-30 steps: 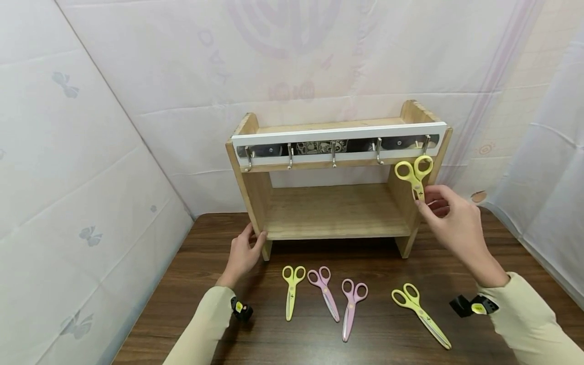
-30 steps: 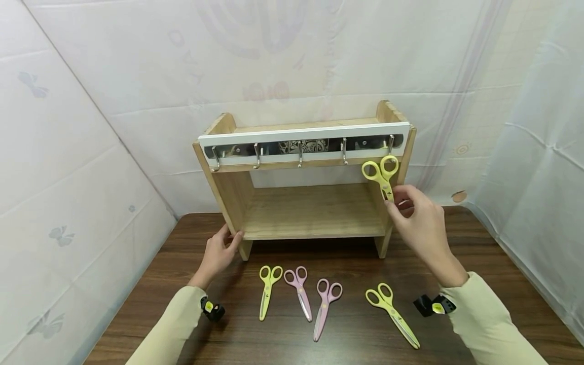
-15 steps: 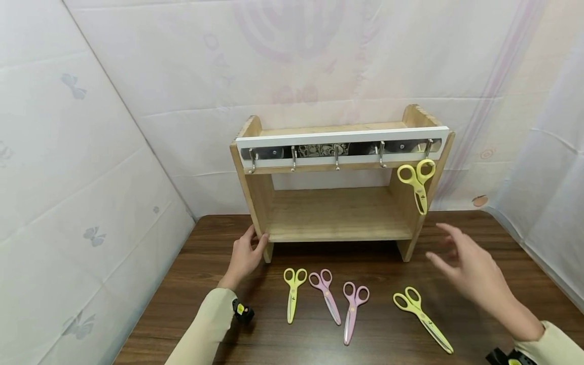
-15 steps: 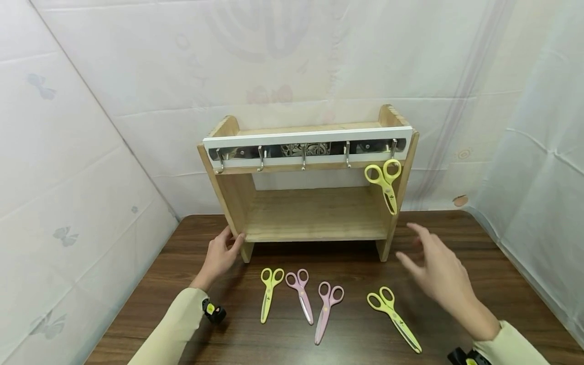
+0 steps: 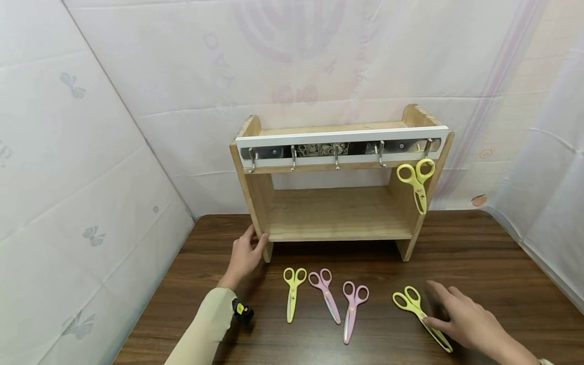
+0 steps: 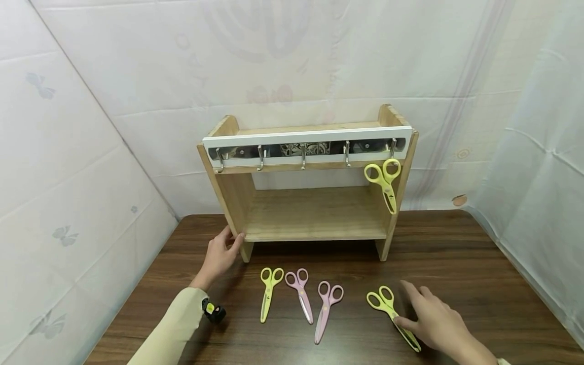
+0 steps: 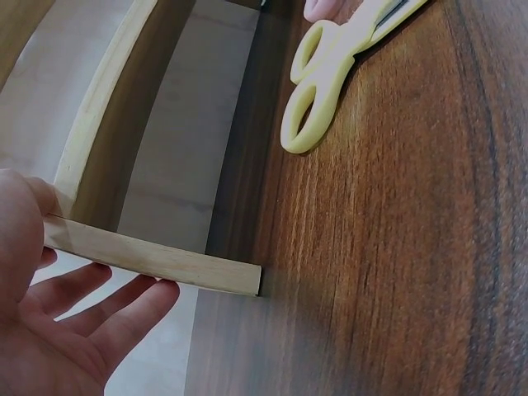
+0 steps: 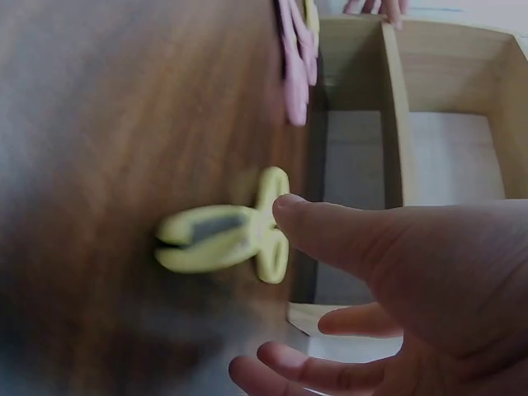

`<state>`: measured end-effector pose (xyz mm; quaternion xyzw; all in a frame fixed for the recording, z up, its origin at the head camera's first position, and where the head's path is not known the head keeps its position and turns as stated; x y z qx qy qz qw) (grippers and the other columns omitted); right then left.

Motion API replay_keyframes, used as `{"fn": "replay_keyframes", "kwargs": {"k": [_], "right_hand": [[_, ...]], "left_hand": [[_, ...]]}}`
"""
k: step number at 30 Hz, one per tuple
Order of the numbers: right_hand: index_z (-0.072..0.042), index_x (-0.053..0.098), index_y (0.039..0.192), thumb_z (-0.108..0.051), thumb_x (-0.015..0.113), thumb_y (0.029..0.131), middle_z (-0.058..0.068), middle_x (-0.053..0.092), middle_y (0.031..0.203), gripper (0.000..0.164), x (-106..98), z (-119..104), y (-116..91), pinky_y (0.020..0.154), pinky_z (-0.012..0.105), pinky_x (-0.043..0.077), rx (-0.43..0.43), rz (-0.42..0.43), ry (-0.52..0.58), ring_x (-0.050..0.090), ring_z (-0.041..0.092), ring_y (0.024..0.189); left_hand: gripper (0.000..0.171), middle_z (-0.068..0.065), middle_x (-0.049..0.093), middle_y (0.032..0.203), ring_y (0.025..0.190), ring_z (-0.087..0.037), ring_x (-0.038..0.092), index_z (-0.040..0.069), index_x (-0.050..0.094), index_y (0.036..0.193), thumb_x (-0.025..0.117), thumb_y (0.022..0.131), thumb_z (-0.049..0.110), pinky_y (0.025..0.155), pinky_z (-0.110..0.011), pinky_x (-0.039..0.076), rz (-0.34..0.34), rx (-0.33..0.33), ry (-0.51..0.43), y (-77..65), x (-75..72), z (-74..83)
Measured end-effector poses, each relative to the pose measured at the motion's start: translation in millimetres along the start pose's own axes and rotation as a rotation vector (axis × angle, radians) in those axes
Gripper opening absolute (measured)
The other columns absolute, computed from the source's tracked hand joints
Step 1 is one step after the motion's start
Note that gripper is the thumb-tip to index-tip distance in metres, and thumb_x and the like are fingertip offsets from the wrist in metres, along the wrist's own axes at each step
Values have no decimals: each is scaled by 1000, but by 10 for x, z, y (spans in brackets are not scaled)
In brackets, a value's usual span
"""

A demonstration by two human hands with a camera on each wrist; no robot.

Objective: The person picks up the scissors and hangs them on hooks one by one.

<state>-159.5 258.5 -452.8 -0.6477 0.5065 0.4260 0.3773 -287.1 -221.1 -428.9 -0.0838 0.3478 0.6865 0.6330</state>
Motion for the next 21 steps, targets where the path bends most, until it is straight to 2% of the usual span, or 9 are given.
{"fn": "replay_keyframes", "kwargs": {"k": [3, 8, 11, 16, 21], "right_hand": [[-7, 49, 147, -56, 82, 82, 12, 63, 114, 88, 76, -3, -18, 59, 55, 53, 22, -35, 12, 67, 37, 95], [-7, 53, 143, -53, 84, 80, 4, 62, 108, 84, 132, -12, -38, 61, 53, 53, 38, -33, 15, 66, 31, 94], [-12, 59, 135, -45, 86, 81, -1, 61, 101, 69, 153, -16, -35, 60, 47, 51, 53, -40, 28, 62, 21, 87], [-22, 66, 110, -28, 87, 83, -8, 57, 86, 35, 179, -42, -42, 55, 37, 44, 67, -16, 44, 52, 11, 73], [-24, 63, 98, -21, 84, 85, -10, 51, 76, 26, 203, -59, -47, 53, 34, 38, 80, -5, 44, 45, 10, 63]], "left_hand": [[45, -23, 68, 126, 113, -36, 69, 3, 53, 146, 58, 107, 26, 86, -49, 61, -2, -7, 0, -1, -2, -4], [44, -23, 68, 126, 113, -37, 69, 4, 54, 146, 58, 107, 26, 86, -50, 61, 0, -4, 5, -4, -7, -5], [44, -23, 68, 125, 112, -37, 69, 4, 54, 145, 58, 107, 25, 85, -50, 61, 6, -2, 4, -5, -10, -2], [44, -24, 68, 125, 112, -37, 69, 3, 53, 146, 58, 107, 24, 85, -50, 61, 6, 3, 0, -3, -6, -3], [44, -24, 68, 124, 111, -37, 69, 2, 54, 145, 58, 107, 24, 85, -50, 61, 16, 16, 9, 1, 5, -7]]}}
Point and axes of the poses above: each hand's wrist, its own y-axis towards the middle knuckle, its own x-axis out of the palm, z = x × y, the point moved 4 cm from there along y, towards the middle knuckle
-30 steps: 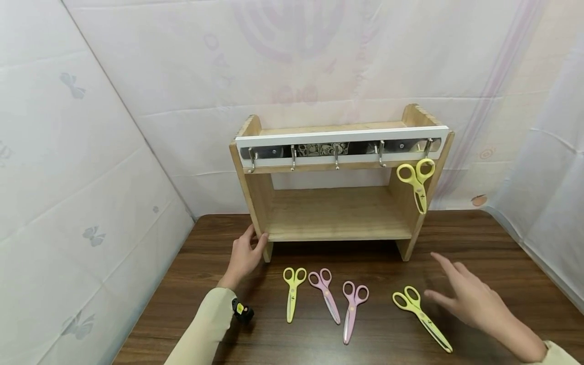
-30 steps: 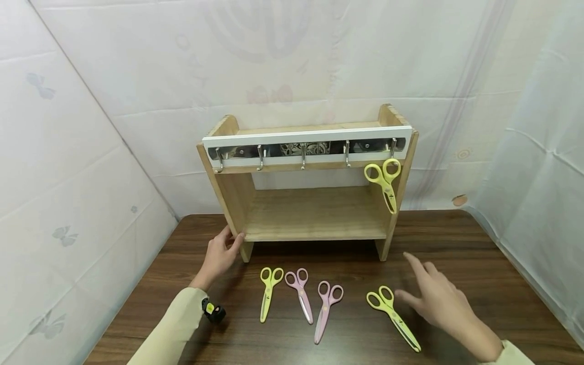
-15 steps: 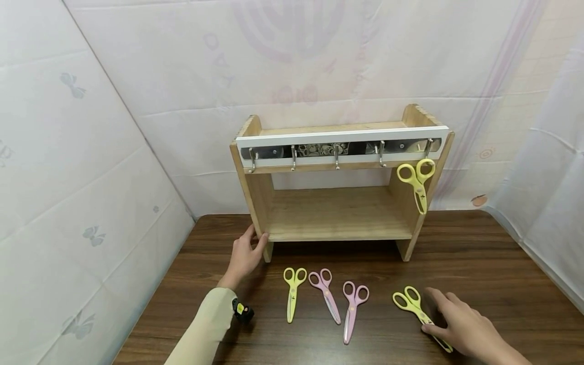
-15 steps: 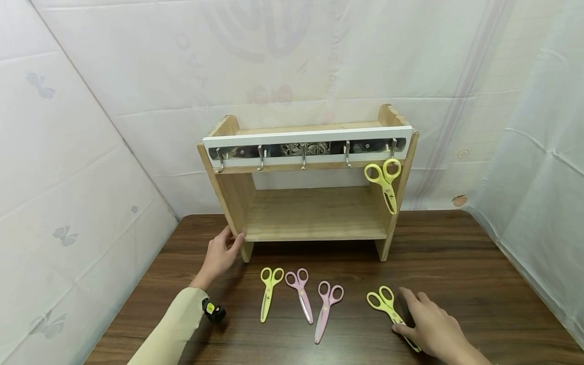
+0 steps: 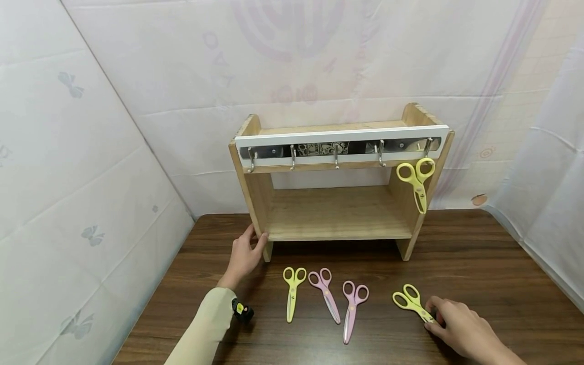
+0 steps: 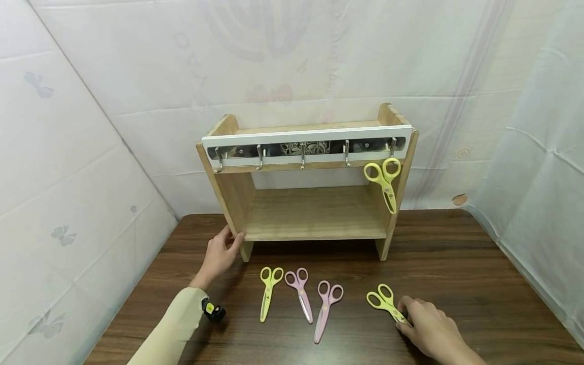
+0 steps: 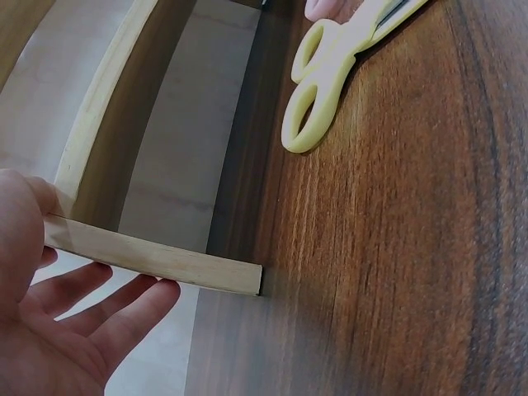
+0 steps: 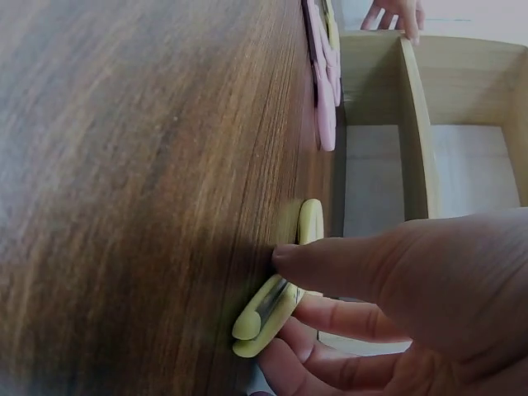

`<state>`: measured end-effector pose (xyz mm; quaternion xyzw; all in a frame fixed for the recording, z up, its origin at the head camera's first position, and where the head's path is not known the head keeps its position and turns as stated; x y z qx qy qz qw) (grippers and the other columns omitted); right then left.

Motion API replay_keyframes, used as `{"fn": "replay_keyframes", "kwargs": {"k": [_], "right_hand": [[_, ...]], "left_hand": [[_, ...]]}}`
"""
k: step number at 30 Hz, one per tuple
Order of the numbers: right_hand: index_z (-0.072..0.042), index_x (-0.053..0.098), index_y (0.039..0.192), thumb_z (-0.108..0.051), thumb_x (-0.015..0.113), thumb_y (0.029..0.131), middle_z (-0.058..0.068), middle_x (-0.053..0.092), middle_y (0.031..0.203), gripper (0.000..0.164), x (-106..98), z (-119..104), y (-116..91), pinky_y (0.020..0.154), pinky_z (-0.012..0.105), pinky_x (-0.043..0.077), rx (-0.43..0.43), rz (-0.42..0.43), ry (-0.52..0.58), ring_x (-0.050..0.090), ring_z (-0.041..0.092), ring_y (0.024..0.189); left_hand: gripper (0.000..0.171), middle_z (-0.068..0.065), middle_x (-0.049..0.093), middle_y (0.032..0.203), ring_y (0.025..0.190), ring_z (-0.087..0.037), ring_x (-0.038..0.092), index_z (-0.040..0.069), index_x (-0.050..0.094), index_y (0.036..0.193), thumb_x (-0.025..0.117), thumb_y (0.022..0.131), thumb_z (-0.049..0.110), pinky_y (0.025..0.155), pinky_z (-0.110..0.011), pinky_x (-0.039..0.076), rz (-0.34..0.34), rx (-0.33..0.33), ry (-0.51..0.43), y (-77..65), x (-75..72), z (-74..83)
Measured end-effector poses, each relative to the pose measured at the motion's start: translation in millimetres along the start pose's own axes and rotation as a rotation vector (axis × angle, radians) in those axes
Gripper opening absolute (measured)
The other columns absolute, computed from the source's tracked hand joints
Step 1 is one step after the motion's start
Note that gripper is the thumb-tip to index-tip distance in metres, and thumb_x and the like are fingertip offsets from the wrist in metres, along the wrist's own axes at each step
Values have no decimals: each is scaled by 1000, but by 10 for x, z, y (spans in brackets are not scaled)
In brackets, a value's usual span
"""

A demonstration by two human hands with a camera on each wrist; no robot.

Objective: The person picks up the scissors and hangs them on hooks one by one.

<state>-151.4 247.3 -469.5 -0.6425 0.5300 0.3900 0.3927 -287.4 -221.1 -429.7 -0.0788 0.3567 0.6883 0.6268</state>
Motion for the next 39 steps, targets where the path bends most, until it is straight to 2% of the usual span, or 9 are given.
{"fn": "replay_keyframes", "kwargs": {"k": [8, 16, 22, 29, 35, 39], "right_hand": [[-25, 62, 95, -19, 84, 84, -11, 51, 75, 26, 5, 3, -2, 52, 33, 38, -6, 16, -5, 44, 8, 62], [-24, 63, 92, -19, 85, 83, -9, 49, 73, 25, -14, -12, 7, 52, 33, 36, -4, 34, 5, 44, 12, 60], [-24, 60, 82, -17, 85, 83, -6, 47, 69, 25, -21, 0, 12, 51, 32, 33, 14, 31, 27, 43, 14, 58], [-23, 62, 82, -18, 84, 84, -7, 50, 68, 23, -55, -10, 38, 52, 33, 35, 22, 22, 51, 45, 15, 60], [-23, 61, 83, -18, 84, 85, -11, 53, 67, 24, -234, -95, 54, 48, 32, 37, -53, 86, 15, 46, 11, 58], [-23, 63, 85, -17, 85, 85, -15, 56, 69, 22, -470, -203, 79, 46, 31, 39, -148, 182, -15, 48, 5, 57]], "left_hand": [[43, -24, 69, 123, 111, -37, 70, 2, 55, 143, 60, 107, 25, 85, -50, 61, 8, 4, 7, 2, -1, 7], [43, -23, 69, 124, 111, -37, 69, 3, 55, 144, 58, 107, 25, 85, -50, 61, 3, 1, 6, 5, -10, 13], [43, -24, 69, 122, 110, -38, 69, 0, 55, 143, 59, 107, 24, 83, -50, 62, 9, 16, 11, 2, -6, 13], [43, -23, 68, 125, 111, -36, 69, 3, 54, 144, 58, 107, 24, 84, -50, 62, -1, 1, 2, 11, -4, 8], [44, -24, 67, 127, 112, -37, 69, 2, 53, 145, 58, 107, 24, 84, -50, 62, -10, -3, 5, 12, -12, 19], [44, -24, 67, 126, 111, -38, 69, 1, 54, 144, 59, 107, 24, 84, -51, 61, -4, 0, 3, -1, -8, 15]]}}
Point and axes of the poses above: each hand's wrist, its own y-axis towards the middle knuckle, its own x-axis out of the palm, z = x × y, the point moved 4 cm from there along y, towards the middle knuckle
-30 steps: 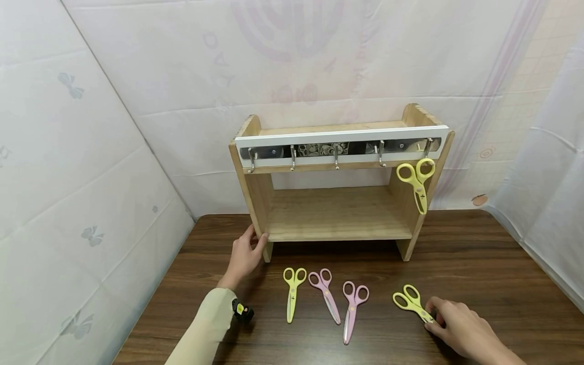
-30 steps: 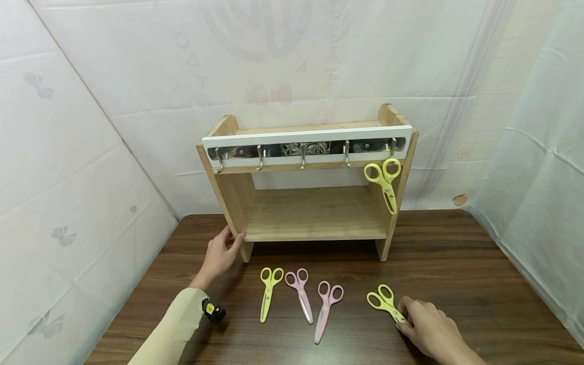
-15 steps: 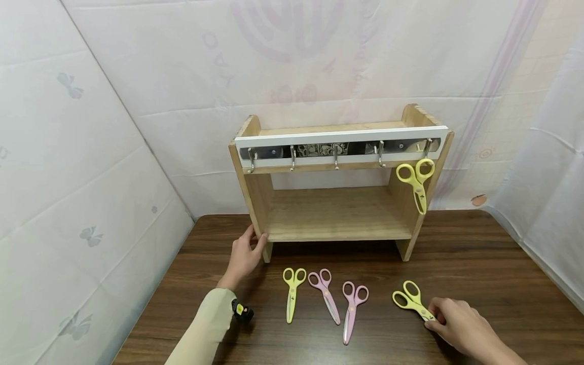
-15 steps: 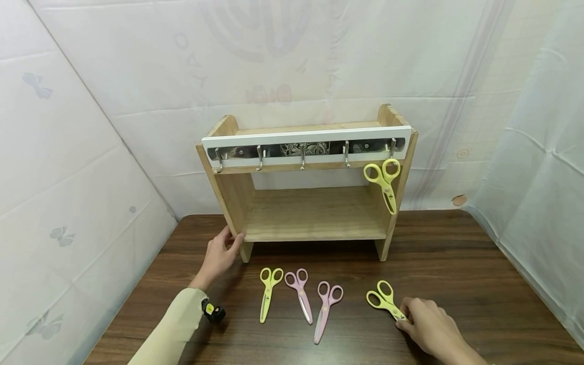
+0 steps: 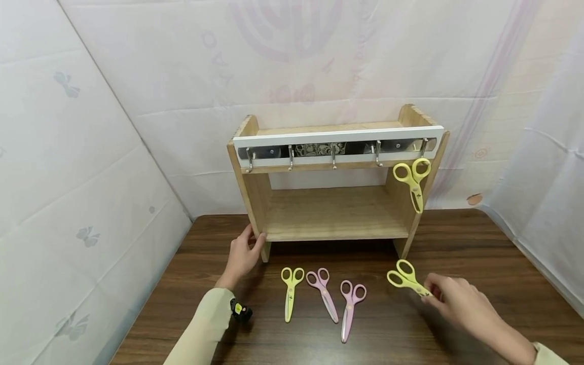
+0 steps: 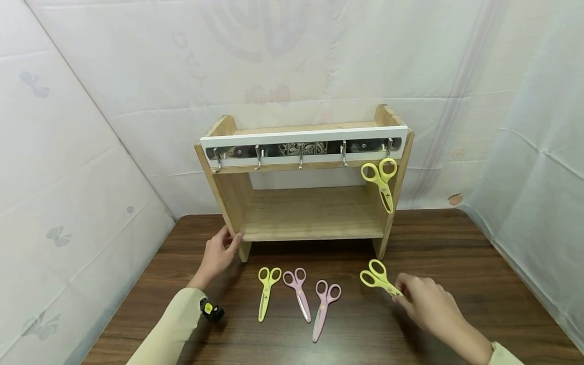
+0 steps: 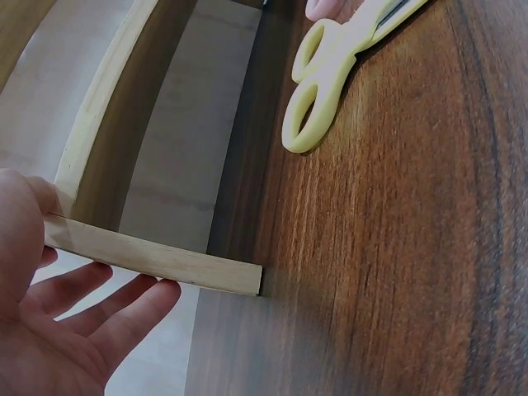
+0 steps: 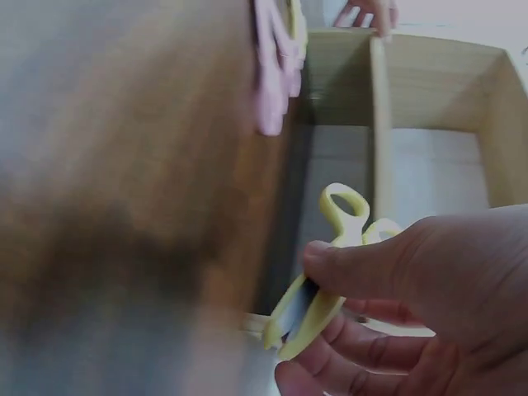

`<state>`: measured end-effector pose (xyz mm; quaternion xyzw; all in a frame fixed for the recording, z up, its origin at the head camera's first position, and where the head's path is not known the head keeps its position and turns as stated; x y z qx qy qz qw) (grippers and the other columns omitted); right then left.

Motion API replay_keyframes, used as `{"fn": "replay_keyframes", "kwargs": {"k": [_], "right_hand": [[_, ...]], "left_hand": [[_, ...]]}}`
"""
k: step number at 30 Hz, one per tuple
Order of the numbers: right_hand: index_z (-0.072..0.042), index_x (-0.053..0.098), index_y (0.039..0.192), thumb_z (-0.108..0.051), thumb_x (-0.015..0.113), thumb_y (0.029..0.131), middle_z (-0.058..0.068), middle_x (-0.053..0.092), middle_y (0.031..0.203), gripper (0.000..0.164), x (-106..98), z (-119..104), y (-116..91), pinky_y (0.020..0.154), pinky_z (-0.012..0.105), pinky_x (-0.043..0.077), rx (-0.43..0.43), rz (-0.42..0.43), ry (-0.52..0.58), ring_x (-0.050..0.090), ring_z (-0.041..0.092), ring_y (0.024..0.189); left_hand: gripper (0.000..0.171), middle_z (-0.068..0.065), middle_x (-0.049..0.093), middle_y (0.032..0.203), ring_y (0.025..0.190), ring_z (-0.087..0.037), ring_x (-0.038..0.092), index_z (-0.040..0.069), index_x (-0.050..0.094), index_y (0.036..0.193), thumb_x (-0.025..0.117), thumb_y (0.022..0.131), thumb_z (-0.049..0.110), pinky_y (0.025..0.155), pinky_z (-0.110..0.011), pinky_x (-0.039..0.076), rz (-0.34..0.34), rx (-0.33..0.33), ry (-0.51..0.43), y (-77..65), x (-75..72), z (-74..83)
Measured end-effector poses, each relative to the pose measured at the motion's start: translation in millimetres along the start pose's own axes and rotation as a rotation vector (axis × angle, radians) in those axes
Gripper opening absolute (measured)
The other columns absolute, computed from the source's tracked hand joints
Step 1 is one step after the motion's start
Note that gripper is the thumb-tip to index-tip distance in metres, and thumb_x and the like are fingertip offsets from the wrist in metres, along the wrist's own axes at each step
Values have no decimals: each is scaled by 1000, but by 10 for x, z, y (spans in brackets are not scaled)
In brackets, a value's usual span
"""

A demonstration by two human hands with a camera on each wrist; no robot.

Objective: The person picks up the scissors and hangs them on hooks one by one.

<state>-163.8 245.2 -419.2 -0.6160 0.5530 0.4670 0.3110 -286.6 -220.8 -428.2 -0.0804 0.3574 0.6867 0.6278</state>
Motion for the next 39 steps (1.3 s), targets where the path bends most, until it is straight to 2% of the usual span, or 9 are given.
{"fn": "replay_keyframes", "kwargs": {"k": [8, 13, 20, 24, 30, 39], "right_hand": [[-26, 65, 87, -18, 86, 83, -19, 49, 67, 23, -518, -252, 179, 45, 25, 34, -167, 245, -38, 42, -3, 57], [-23, 65, 88, -12, 89, 78, -19, 44, 66, 28, -799, -416, 291, 46, 21, 30, -321, 403, -31, 36, -4, 56], [-18, 67, 88, -2, 90, 72, -15, 51, 69, 32, -1110, -600, 465, 52, 16, 35, -450, 524, -2, 44, -1, 59], [-14, 69, 89, 1, 90, 73, -11, 58, 71, 30, -1219, -702, 570, 56, 12, 40, -465, 573, 44, 50, 2, 62], [-11, 70, 92, -1, 88, 79, -5, 66, 77, 24, -1255, -860, 723, 60, 11, 47, -419, 598, 123, 59, 4, 65], [-7, 72, 93, -8, 87, 83, -1, 69, 76, 18, -1193, -987, 908, 58, 8, 44, -360, 615, 212, 60, 7, 65]], "left_hand": [[44, -24, 68, 125, 110, -38, 70, 0, 54, 144, 58, 107, 25, 83, -50, 62, -1, 13, -6, -9, 11, -19], [44, -24, 68, 124, 110, -39, 69, -1, 54, 143, 58, 107, 26, 82, -50, 62, -2, 23, -5, -13, 17, -26], [45, -24, 68, 124, 111, -38, 69, 0, 55, 143, 58, 107, 28, 84, -51, 61, -4, 21, -2, -6, 1, -9], [43, -23, 68, 123, 111, -39, 69, 1, 56, 141, 58, 107, 27, 84, -51, 61, -4, 25, 1, -9, -10, -1], [41, -22, 69, 122, 110, -38, 69, 1, 57, 140, 59, 107, 27, 84, -51, 61, 4, 32, 12, -6, -11, -5], [43, -23, 69, 122, 110, -37, 69, 0, 56, 142, 58, 107, 26, 84, -51, 61, 0, 25, 17, -21, -9, 7]]}}
Point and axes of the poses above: each hand's wrist, its own y-axis towards the middle knuckle, its own x-axis out of the palm, z = x × y, the point moved 4 cm from there along y, towards the middle knuckle
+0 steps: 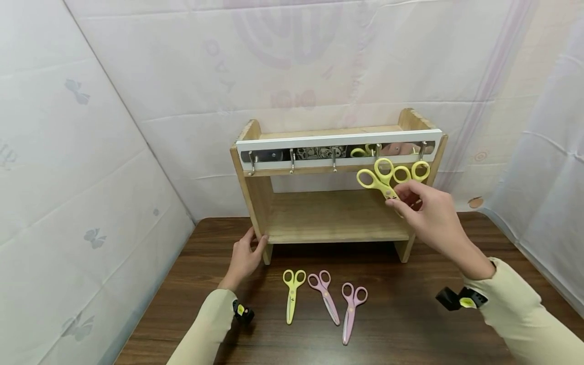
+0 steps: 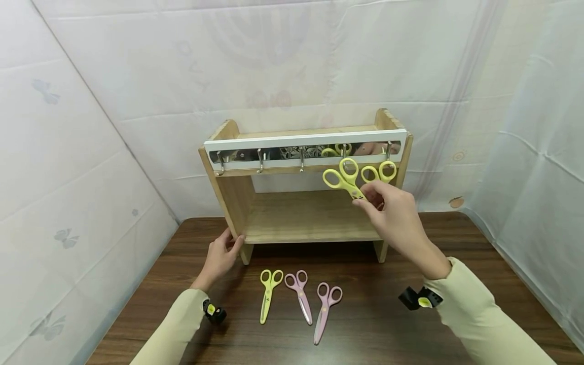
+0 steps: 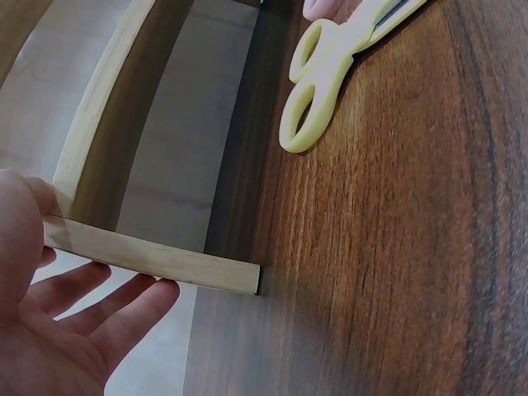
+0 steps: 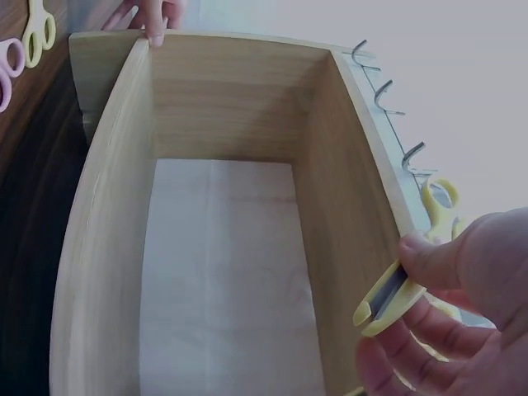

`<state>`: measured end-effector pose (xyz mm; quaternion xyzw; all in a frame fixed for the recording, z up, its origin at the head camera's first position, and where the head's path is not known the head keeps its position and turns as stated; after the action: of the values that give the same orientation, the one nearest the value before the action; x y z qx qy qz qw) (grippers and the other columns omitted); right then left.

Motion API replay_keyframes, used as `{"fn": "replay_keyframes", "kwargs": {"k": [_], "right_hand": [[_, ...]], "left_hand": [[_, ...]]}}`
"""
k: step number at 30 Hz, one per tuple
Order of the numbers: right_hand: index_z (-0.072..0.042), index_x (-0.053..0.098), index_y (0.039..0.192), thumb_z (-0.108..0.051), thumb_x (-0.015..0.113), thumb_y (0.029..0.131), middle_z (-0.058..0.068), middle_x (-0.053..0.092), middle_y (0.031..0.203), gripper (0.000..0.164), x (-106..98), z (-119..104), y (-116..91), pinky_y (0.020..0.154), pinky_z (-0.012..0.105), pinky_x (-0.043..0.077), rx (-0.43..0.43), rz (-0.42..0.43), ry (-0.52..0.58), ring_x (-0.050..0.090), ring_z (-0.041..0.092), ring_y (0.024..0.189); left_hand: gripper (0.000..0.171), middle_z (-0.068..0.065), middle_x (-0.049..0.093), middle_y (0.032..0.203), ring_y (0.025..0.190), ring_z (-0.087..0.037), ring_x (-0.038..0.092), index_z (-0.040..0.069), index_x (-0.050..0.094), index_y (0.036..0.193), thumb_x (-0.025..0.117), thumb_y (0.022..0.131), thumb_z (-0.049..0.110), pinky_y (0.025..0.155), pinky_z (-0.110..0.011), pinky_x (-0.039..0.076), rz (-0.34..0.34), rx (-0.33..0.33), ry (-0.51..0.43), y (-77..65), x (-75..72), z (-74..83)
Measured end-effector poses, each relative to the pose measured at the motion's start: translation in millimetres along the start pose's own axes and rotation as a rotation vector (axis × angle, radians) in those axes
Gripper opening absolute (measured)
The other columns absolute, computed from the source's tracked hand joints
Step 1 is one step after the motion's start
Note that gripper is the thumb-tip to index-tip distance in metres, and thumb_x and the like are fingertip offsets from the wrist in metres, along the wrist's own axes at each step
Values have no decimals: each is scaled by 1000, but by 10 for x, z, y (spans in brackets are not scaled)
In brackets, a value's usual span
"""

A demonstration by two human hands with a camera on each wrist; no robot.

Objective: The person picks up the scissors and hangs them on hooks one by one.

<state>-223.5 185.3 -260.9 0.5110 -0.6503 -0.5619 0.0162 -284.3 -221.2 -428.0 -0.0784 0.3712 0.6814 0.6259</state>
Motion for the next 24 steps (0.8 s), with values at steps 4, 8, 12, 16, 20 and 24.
{"fn": "replay_keyframes", "kwargs": {"k": [4, 8, 12, 16, 20, 24], "right_hand": [[-7, 72, 94, -11, 85, 86, 0, 69, 75, 16, 79, 40, 20, 56, 12, 42, 59, -8, 14, 59, 7, 63], [-8, 72, 94, -13, 84, 88, 0, 68, 74, 14, 154, 71, 10, 56, 14, 42, 98, -24, 22, 60, 8, 63], [-8, 72, 95, -13, 83, 89, 0, 68, 75, 14, 209, 71, -6, 58, 13, 43, 102, -26, 25, 61, 10, 65], [-7, 72, 95, -14, 83, 89, 0, 68, 75, 14, 245, 69, -27, 59, 12, 44, 115, -21, 31, 62, 12, 65], [-7, 72, 95, -15, 82, 90, 0, 68, 74, 14, 279, 72, -45, 59, 12, 44, 142, -32, 37, 63, 14, 66], [-7, 73, 94, -16, 81, 91, 1, 69, 75, 12, 317, 85, -71, 59, 12, 45, 153, -37, 43, 64, 14, 65]], "left_hand": [[43, -23, 69, 122, 110, -37, 69, 0, 56, 141, 59, 107, 27, 83, -51, 61, 3, -3, -5, 1, 1, 0], [43, -23, 69, 122, 109, -37, 70, 0, 56, 141, 58, 107, 26, 83, -51, 62, 4, -6, -4, 3, 9, -12], [43, -23, 69, 122, 110, -37, 70, 1, 56, 142, 58, 107, 27, 83, -50, 62, 4, -10, -2, 7, 4, -11], [43, -22, 69, 123, 110, -37, 70, 2, 56, 142, 59, 107, 27, 83, -50, 62, 5, -7, -6, 8, 10, -16], [44, -23, 69, 124, 110, -37, 70, 2, 56, 143, 59, 107, 27, 83, -50, 62, 8, -2, -14, 8, 11, -18], [44, -24, 68, 125, 110, -38, 70, 1, 54, 144, 59, 107, 25, 84, -50, 62, 6, -6, -18, 3, 12, -16]]}}
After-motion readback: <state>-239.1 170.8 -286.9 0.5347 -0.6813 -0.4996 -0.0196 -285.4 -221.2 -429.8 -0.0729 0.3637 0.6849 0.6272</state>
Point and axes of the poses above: each hand's wrist, its own y-axis towards the middle knuckle, its own x-axis out of the palm, z = x × y, the point moved 4 cm from there along y, towards the middle knuckle
